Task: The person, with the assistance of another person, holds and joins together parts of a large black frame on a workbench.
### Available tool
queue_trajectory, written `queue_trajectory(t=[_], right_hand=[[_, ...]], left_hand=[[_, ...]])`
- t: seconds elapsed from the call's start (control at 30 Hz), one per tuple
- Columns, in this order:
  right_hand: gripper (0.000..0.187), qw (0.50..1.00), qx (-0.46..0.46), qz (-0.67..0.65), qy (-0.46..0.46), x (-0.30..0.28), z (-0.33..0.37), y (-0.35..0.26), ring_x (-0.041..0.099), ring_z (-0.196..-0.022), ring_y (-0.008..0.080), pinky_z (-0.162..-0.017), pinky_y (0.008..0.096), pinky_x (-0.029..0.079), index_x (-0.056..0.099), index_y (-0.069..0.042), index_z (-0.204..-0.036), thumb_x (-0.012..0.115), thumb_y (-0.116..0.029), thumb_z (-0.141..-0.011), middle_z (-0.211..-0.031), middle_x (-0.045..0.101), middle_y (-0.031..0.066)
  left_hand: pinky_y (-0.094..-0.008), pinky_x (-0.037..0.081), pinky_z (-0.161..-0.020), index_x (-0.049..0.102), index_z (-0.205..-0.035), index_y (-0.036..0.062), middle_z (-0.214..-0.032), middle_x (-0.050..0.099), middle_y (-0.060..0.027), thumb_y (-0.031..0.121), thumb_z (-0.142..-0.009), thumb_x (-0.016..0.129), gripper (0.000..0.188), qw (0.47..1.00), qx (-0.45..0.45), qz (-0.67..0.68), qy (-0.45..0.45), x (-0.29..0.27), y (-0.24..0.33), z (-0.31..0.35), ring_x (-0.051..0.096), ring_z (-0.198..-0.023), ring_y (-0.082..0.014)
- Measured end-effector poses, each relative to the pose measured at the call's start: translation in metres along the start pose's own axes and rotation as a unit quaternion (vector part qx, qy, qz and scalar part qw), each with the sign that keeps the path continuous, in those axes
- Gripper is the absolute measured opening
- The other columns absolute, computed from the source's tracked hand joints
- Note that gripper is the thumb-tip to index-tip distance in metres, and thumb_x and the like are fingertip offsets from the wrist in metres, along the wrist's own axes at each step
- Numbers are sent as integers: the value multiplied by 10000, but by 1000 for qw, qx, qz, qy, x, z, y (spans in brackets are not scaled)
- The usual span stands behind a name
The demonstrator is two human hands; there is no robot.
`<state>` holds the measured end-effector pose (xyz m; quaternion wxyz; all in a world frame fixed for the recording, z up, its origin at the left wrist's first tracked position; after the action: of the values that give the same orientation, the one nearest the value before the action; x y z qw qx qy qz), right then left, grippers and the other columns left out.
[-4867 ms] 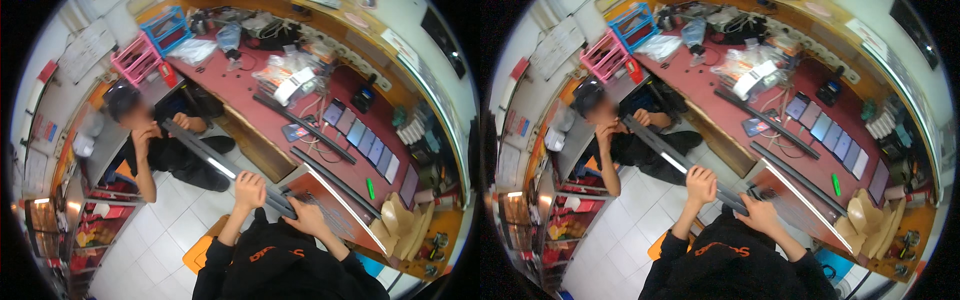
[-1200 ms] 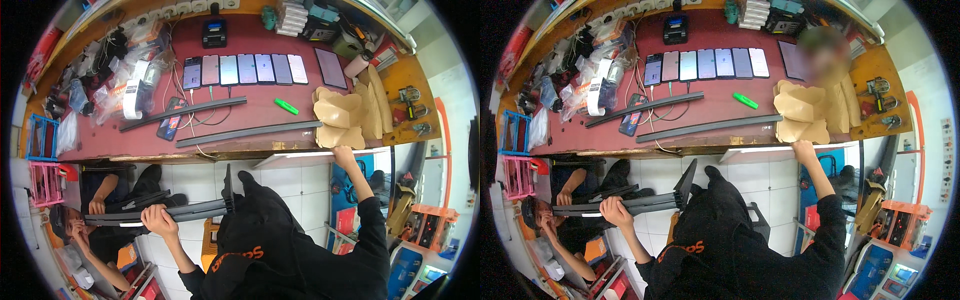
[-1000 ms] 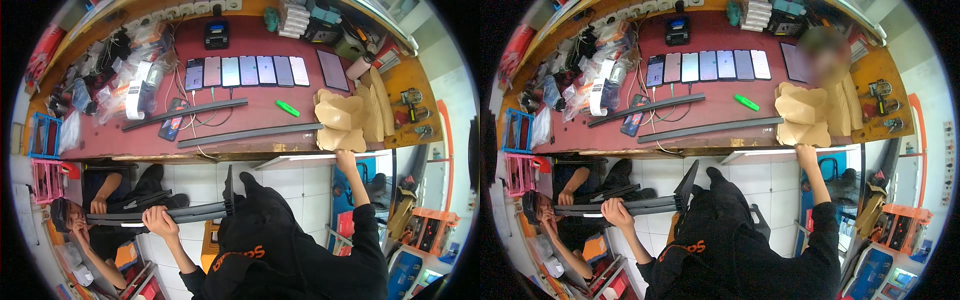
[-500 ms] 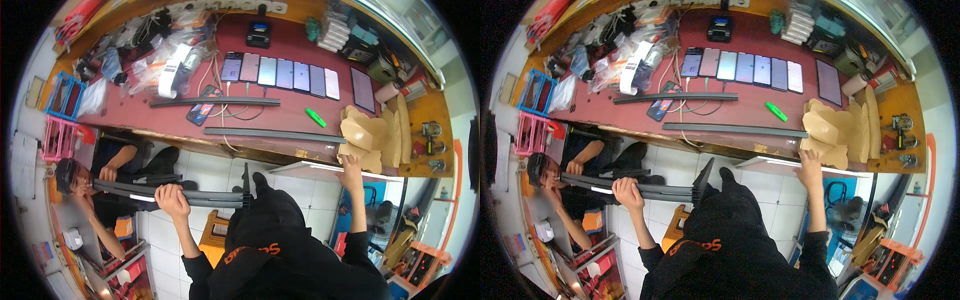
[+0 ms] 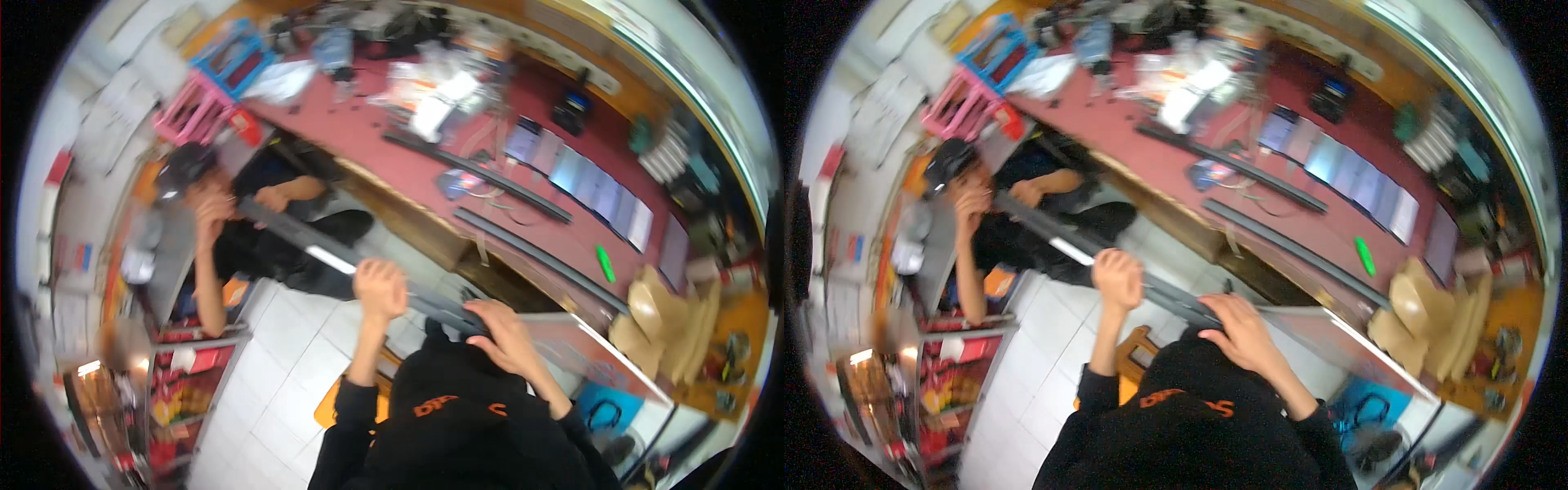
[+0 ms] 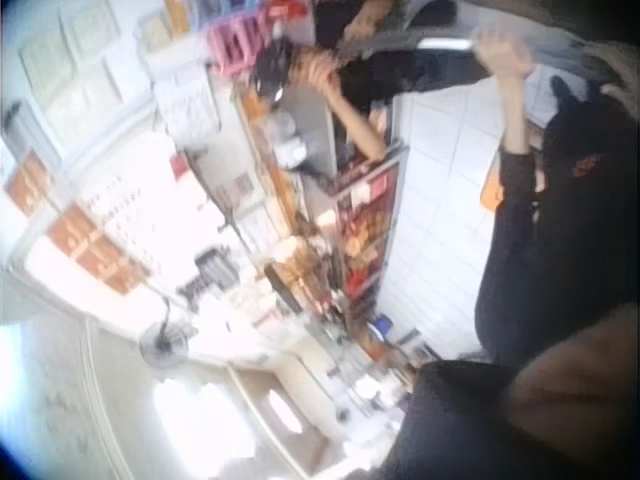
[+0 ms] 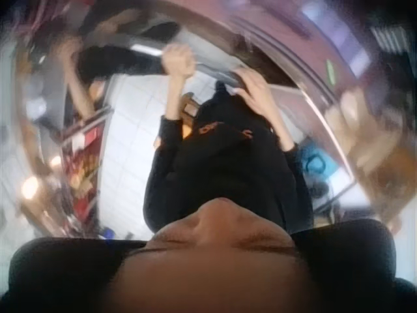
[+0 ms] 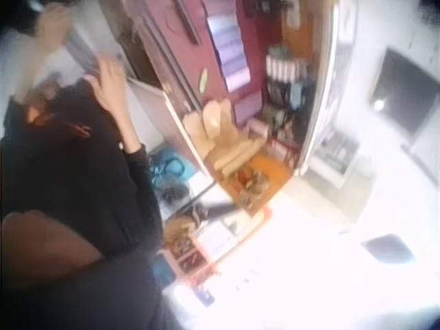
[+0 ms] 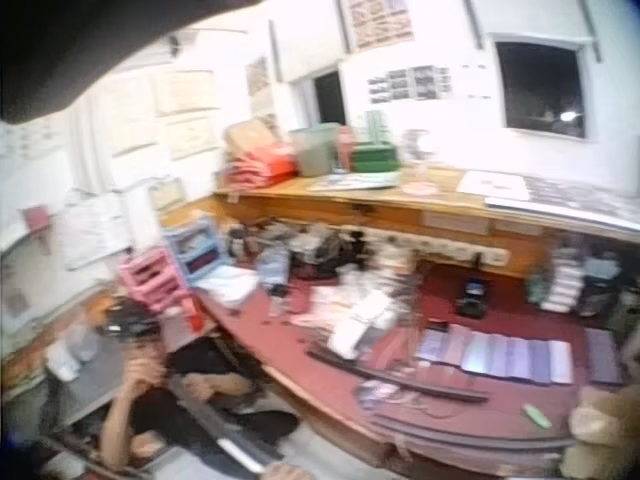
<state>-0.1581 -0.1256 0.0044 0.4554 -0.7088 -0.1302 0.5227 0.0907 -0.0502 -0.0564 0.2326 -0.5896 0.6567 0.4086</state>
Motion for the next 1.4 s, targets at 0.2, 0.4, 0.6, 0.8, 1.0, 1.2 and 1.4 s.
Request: queue_trajectory(t=[0.2, 0.4, 0.6, 0.8, 1.0, 1.2, 1.4], right_hand=[[383, 991, -1, 130, 32, 22, -22, -8, 609, -865, 351, -778, 425, 454, 551, -52, -1145, 626, -262, -834, -948, 641, 157], [257, 988, -19, 120, 94, 29, -24, -6, 632, -732, 347, -632, 399, 481, 602, -45, -1068, 597, -165, -842, -872, 647, 169], [237, 989, 0, 117, 88, 26, -26, -5, 645, -797, 350, -673, 391, 493, 610, -39, -1065, 567, -144, -857, -933, 650, 185], [238, 988, 20, 140, 67, 26, -26, -4, 642, -804, 356, -674, 395, 490, 604, -28, -1075, 545, -123, -865, -945, 649, 197], [243, 986, 53, 142, 63, 21, -25, -5, 640, -807, 357, -683, 399, 493, 603, -39, -1084, 542, -130, -867, -940, 651, 192], [249, 989, 15, 136, 63, 26, -29, 2, 645, -791, 326, -667, 394, 503, 605, -76, -1081, 568, -176, -856, -940, 658, 150], [245, 989, 11, 134, 69, 23, -29, 4, 639, -734, 328, -610, 411, 502, 597, -93, -1074, 558, -222, -869, -896, 659, 128]], left_hand=[[-414, 395, -863, 614, -721, 81, -784, 592, -68, 158, -682, 570, 98, 998, -41, 43, 10, -5, 12, -6, 559, -812, -246], [-402, 398, -860, 602, -739, 67, -783, 577, -56, 155, -684, 582, 106, 996, -38, 57, 50, -3, 12, -3, 556, -801, -241], [-402, 407, -884, 602, -739, 64, -777, 571, -56, 154, -694, 583, 102, 996, -45, 60, 43, 0, 13, -5, 553, -812, -238], [-399, 407, -897, 604, -735, 64, -778, 571, -56, 161, -700, 585, 106, 996, -52, 63, 40, 0, 14, -4, 555, -822, -236], [-405, 399, -909, 608, -736, 62, -787, 577, -66, 176, -706, 581, 121, 996, -40, 67, 38, 1, 16, -11, 558, -831, -241], [-410, 395, -890, 608, -741, 72, -785, 578, -65, 185, -708, 575, 122, 997, -48, 50, 38, 0, 10, -7, 557, -826, -244], [-412, 394, -842, 576, -685, 75, -728, 555, -66, 161, -707, 536, 97, 997, -40, 52, 39, 0, 10, -13, 534, -767, -257]])
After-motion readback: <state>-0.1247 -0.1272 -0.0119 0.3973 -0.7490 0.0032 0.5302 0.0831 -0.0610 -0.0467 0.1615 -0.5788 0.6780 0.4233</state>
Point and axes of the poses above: each hand's wrist, its own z-axis away from the middle knuckle, its own x-axis out of the palm, y = z × x, the point moved 1 cm from there along -z, towards the middle knuckle
